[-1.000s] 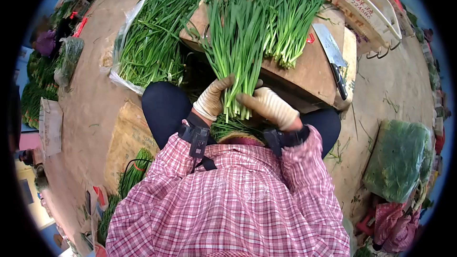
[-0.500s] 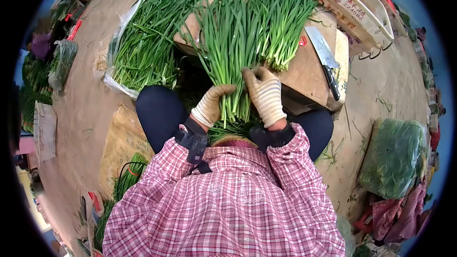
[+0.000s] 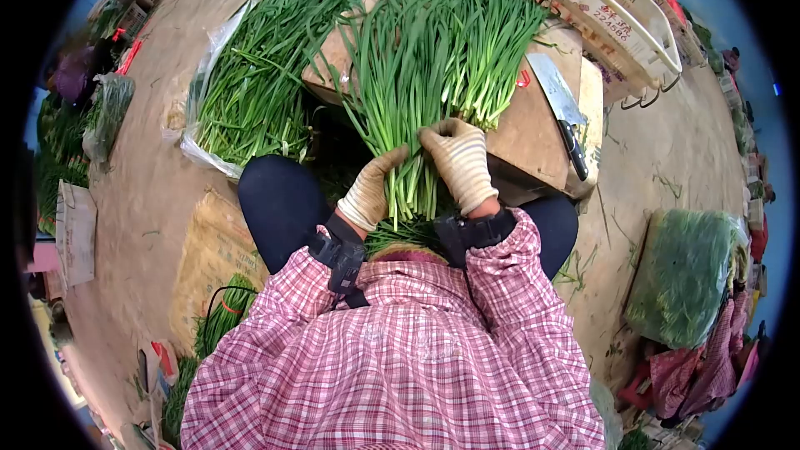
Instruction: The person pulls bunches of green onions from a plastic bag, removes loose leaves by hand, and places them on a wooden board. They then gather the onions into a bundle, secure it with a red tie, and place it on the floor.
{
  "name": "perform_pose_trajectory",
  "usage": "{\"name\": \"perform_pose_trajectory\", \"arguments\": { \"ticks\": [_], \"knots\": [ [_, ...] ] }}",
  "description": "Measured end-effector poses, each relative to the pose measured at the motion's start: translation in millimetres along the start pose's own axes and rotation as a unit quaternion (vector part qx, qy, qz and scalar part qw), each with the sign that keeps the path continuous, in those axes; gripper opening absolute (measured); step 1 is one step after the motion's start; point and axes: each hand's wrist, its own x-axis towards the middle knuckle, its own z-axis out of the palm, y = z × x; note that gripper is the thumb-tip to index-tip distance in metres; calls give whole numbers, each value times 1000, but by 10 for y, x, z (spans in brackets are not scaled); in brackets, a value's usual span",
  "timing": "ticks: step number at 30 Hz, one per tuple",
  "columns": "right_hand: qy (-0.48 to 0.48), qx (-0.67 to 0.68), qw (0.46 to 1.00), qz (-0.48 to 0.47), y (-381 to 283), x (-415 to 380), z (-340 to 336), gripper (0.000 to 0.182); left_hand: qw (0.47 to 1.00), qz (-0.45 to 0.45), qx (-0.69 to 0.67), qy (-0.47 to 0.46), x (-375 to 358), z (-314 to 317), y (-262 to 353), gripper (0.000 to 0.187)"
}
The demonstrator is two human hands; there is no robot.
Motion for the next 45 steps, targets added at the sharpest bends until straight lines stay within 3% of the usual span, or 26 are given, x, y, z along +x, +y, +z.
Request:
{"name": "perform_pose_trajectory", "arguments": {
  "ticks": [1,3,4,7,8,11,12,13,15,17,18,21,23,24,25,27,29,30,31,33,36,39,40,41,43,45],
  "knots": [
    [-1,-2,1000,-2,45,-40,6,32,999,-25,-45,-8,-18,11,8,30],
    [57,112,992,-26,7,-173,48,21,999,-9,-42,2,-18,64,0,31],
    [40,174,983,-47,-21,-248,51,10,999,-14,-37,2,-12,61,-7,31],
    [31,222,973,-57,-247,-551,24,9,999,-12,-18,-30,-26,56,1,31],
    [16,161,984,-72,-334,-674,-22,9,1000,13,24,-10,-74,187,49,30],
    [-284,291,911,-68,-480,-939,-402,13,998,11,69,-3,-55,119,118,29],
    [-279,290,914,-49,-602,-910,-445,13,994,41,101,-1,-96,166,169,30],
    [-189,261,945,55,-591,-779,-422,16,989,69,132,2,-139,208,195,31],
    [-45,62,996,-50,-354,-307,-199,22,986,76,146,-2,-120,231,171,34],
    [-39,-45,998,-17,-339,-57,-29,27,985,117,107,69,36,115,10,35],
    [-39,-44,998,-17,-257,-50,11,27,985,111,133,-11,32,18,22,37],
    [5,34,995,-90,-195,-26,84,24,979,152,131,36,-38,69,-7,38],
    [-45,197,977,-60,-312,-241,-5,18,991,104,83,10,-111,98,11,36],
    [-46,199,974,-92,-385,-358,-49,14,997,66,28,-4,-81,79,20,34],
    [-82,256,963,-30,-469,-484,-149,12,999,28,-26,-17,-63,53,27,33],
    [-202,251,944,-66,-587,-732,-380,10,1000,-13,-13,3,-98,44,100,31],
    [-394,225,886,-94,-717,-782,-721,11,992,41,113,27,-158,169,177,31],
    [-432,112,895,-14,-751,-688,-757,18,988,35,149,31,-154,141,203,36],
    [-358,11,932,-57,-587,-600,-638,24,988,34,148,31,-140,133,149,36],
    [-136,-86,986,-37,-475,-373,-327,32,969,154,176,85,-72,114,14,46],
    [23,-199,970,-141,-253,13,63,33,965,156,205,55,-67,106,-36,51],
    [58,-29,985,-158,-246,-29,117,23,970,167,173,35,-123,132,-9,48],
    [62,38,986,-152,-212,-35,104,16,984,124,128,23,-147,122,26,44],
    [24,171,973,-155,-208,-71,94,10,993,79,82,10,-192,149,71,41],
    [-54,284,957,-35,-485,-293,-39,6,995,57,81,16,-244,185,99,38],
    [-146,242,956,-76,-631,-485,-143,9,994,47,92,18,-228,198,132,32]
  ]
}}
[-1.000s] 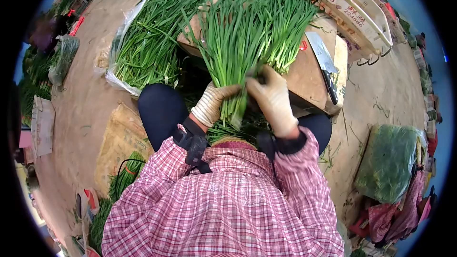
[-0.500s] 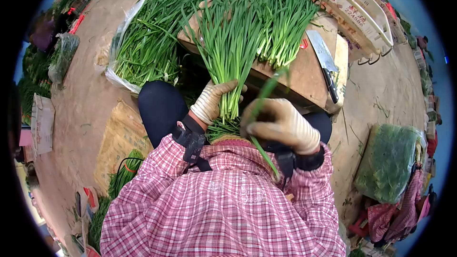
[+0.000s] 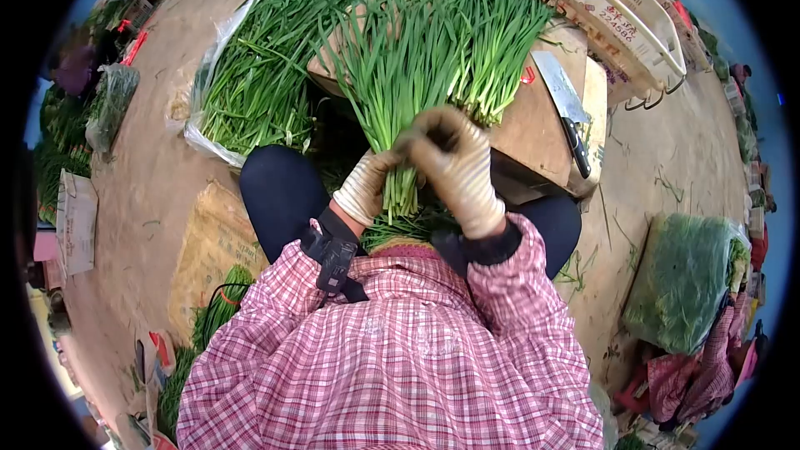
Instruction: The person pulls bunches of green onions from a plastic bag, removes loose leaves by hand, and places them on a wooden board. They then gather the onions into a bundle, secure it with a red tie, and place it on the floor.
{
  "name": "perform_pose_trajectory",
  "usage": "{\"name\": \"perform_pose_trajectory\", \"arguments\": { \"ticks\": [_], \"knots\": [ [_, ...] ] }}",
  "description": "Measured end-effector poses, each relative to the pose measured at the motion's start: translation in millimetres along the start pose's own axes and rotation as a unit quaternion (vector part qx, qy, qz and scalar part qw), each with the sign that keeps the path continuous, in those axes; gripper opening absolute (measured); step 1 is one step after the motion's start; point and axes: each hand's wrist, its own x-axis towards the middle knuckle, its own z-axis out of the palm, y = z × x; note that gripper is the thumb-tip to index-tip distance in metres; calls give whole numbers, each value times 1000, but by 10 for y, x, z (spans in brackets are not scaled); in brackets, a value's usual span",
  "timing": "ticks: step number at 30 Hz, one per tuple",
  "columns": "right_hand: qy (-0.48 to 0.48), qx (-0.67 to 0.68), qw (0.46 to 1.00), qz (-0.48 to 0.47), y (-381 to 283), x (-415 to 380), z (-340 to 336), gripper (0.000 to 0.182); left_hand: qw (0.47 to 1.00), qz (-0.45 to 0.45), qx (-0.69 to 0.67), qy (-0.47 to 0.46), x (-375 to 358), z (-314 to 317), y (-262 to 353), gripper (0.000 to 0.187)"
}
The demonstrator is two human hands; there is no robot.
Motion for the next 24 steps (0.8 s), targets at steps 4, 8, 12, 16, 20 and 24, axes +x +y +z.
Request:
{"name": "perform_pose_trajectory", "arguments": {
  "ticks": [4,8,12,16,20,24],
  "knots": [
    [-266,-10,960,-84,-320,-464,-83,16,999,-24,32,34,68,11,101,29],
    [-27,-254,957,140,65,-275,-333,38,998,-36,47,-27,20,-56,238,36],
    [-68,168,952,246,710,-55,-227,45,996,-35,72,-40,176,-139,111,64],
    [-166,-268,943,-101,902,-46,-310,36,997,16,-65,-50,82,-217,167,81],
    [-173,-342,912,-145,851,14,-278,43,990,85,-19,109,-96,-471,-54,52],
    [-86,48,969,228,699,27,26,29,977,131,-57,159,-105,-300,-94,58]
  ]
}}
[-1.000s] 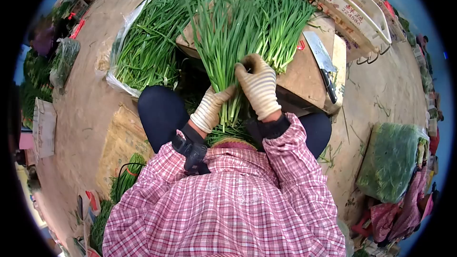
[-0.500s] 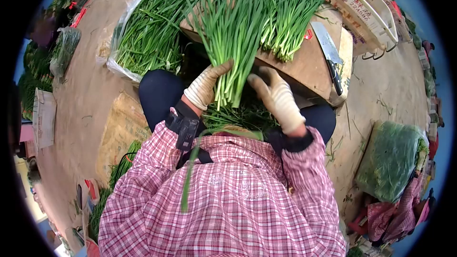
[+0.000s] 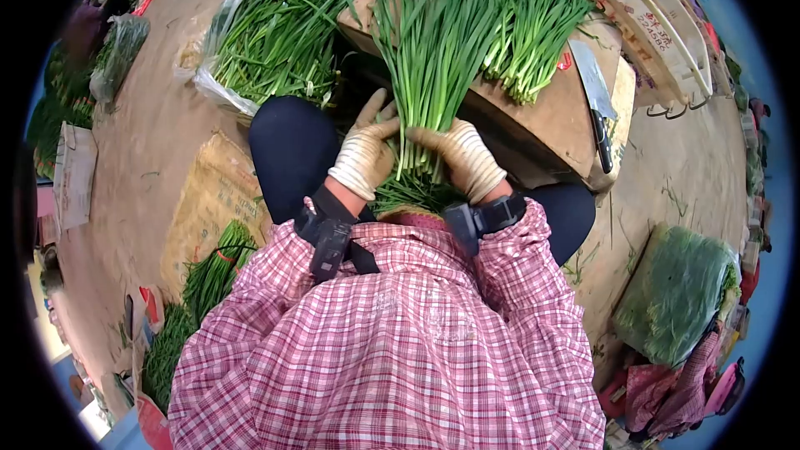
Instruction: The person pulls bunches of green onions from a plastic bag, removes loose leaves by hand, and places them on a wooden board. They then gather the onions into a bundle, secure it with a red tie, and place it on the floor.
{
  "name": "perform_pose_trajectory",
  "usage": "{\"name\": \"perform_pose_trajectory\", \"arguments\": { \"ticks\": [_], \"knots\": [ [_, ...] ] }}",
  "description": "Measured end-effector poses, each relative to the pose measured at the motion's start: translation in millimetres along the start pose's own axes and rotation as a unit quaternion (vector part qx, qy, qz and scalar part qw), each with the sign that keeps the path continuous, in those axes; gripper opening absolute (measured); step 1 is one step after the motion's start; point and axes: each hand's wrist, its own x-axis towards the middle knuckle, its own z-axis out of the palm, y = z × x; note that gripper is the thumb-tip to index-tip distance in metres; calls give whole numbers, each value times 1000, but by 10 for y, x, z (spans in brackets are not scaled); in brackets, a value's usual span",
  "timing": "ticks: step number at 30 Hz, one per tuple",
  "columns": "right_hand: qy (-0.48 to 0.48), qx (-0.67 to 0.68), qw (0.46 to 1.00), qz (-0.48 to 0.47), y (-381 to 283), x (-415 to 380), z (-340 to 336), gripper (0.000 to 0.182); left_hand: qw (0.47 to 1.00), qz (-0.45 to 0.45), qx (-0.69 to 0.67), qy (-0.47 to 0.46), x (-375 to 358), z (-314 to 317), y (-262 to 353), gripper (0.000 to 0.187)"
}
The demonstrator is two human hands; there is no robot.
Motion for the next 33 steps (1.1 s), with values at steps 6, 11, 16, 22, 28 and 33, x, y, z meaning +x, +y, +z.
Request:
{"name": "perform_pose_trajectory", "arguments": {
  "ticks": [6,11,16,22,28,33],
  "knots": [
    [84,-27,996,-28,30,80,5,30,996,9,27,-84,-14,29,31,84],
    [25,-62,992,-107,54,105,-78,26,997,-8,-41,-63,-159,13,61,90],
    [32,42,999,-13,-34,63,-2,27,991,87,-34,-100,-2,315,-24,91],
    [40,-231,957,-171,-12,79,-104,19,988,123,-32,-92,81,198,9,92],
    [-20,-231,950,-210,110,166,-63,38,985,155,4,-71,216,330,-55,89],
    [-1,-449,833,-322,53,139,-275,38,983,151,26,-100,69,236,23,89]
  ]
}}
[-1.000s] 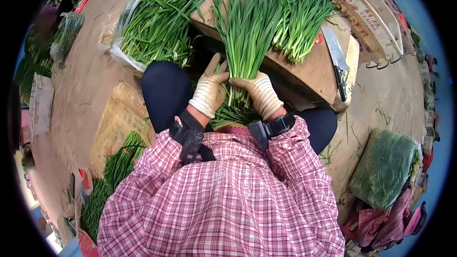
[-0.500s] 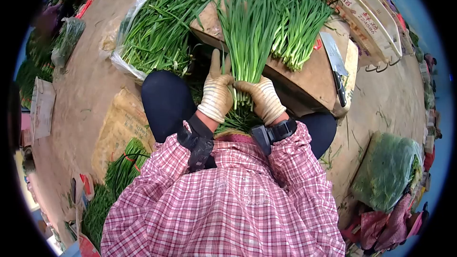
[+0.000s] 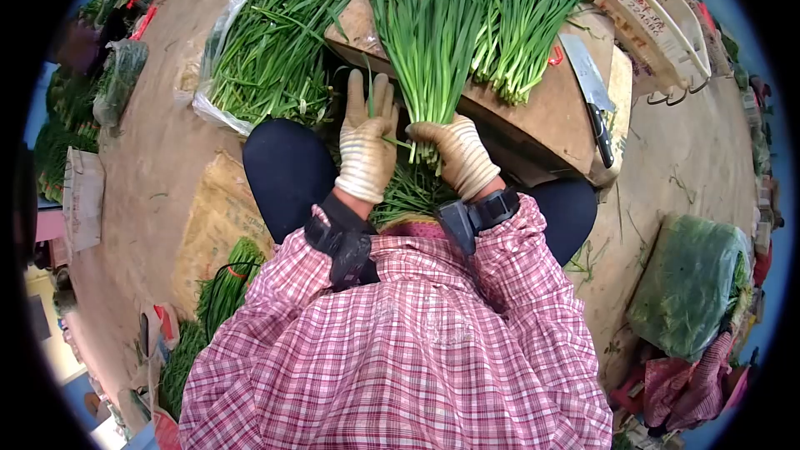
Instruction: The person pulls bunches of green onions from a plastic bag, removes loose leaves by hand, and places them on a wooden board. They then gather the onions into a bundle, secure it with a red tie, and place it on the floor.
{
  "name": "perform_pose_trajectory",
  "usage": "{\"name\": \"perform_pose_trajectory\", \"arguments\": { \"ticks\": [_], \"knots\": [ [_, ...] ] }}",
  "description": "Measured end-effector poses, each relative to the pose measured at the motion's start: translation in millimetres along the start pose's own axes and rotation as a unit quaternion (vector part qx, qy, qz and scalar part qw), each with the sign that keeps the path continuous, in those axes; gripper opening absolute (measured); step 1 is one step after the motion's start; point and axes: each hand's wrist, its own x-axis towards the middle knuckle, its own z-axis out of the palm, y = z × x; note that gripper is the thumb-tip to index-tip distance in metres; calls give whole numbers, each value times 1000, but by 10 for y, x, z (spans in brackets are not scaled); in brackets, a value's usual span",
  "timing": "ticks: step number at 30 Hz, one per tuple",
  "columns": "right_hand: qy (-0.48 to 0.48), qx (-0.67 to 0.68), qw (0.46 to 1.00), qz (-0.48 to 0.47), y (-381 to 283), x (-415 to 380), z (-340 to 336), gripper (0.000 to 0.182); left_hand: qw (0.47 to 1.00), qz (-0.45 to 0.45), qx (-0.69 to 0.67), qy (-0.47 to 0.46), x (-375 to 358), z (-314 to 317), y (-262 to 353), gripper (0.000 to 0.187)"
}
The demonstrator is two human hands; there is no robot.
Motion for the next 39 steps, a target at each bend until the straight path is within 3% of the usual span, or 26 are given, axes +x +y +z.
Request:
{"name": "perform_pose_trajectory", "arguments": {
  "ticks": [1,2,4,5,7,9,11,12,13,15,16,17,19,20,21,22,23,24,27,29,31,32,33,35,37,39],
  "knots": [
    [-2,5,1000,14,13,2,15,38,1000,-11,5,-17,-29,-109,24,87],
    [-1,7,1000,13,-10,19,24,38,992,-30,120,-3,-62,-162,78,87],
    [56,249,946,201,-126,84,39,25,926,-6,376,-7,-46,-302,170,91],
    [81,362,883,288,-158,102,45,20,918,58,392,8,-47,-295,210,85],
    [94,337,895,278,-147,104,69,20,926,26,372,62,62,-252,279,77],
    [105,312,905,269,-128,83,113,20,935,-29,353,26,118,-61,226,81],
    [114,387,880,250,-74,65,155,23,934,-122,335,-31,147,11,198,82],
    [121,271,946,132,-43,67,189,22,926,-119,358,-28,168,-99,181,78],
    [122,268,947,131,4,44,149,22,911,-82,404,-10,171,-178,206,65],
    [91,392,853,333,-157,99,-2,33,852,-1,521,43,182,-562,212,54],
    [115,348,895,254,-60,57,70,28,804,68,590,31,194,-815,175,47],
    [116,349,895,251,-42,82,52,28,693,58,719,-10,148,-853,193,49],
    [83,278,931,224,-31,67,11,25,581,208,787,12,101,-477,210,65],
    [64,235,958,152,-85,52,-30,25,722,136,678,-10,177,-399,107,75],
    [61,235,958,152,-58,40,-26,25,852,54,520,-1,307,-483,-235,65],
    [66,191,976,83,-8,43,-11,28,959,-142,242,-43,284,-314,-188,57],
    [71,146,987,14,-67,96,-28,31,942,-318,-67,-82,268,-163,-121,49],
    [41,384,898,212,-192,80,-113,40,936,-331,-101,-67,272,-229,-263,47],
    [29,302,913,271,-179,72,-217,41,922,-339,-173,-69,266,-245,-396,41],
    [44,287,918,270,-113,67,-268,45,851,-366,-349,-138,226,-237,-406,42],
    [65,179,939,287,85,50,-297,48,844,-362,-366,-154,193,-217,-395,45],
    [88,-66,950,292,7,88,-361,49,823,-371,-395,-171,172,-192,-372,46],
    [172,-211,934,231,-179,104,-382,42,802,-377,-423,-187,167,-193,-378,47],
    [208,-261,930,155,-269,186,-402,30,813,-377,-404,-185,174,-201,-389,50],
    [119,-231,961,99,-272,291,-316,19,798,-375,-429,-197,170,-203,-391,53],
    [20,-293,940,172,-382,404,-305,20,792,-367,-425,-240,192,-235,-379,55]
  ]
}}
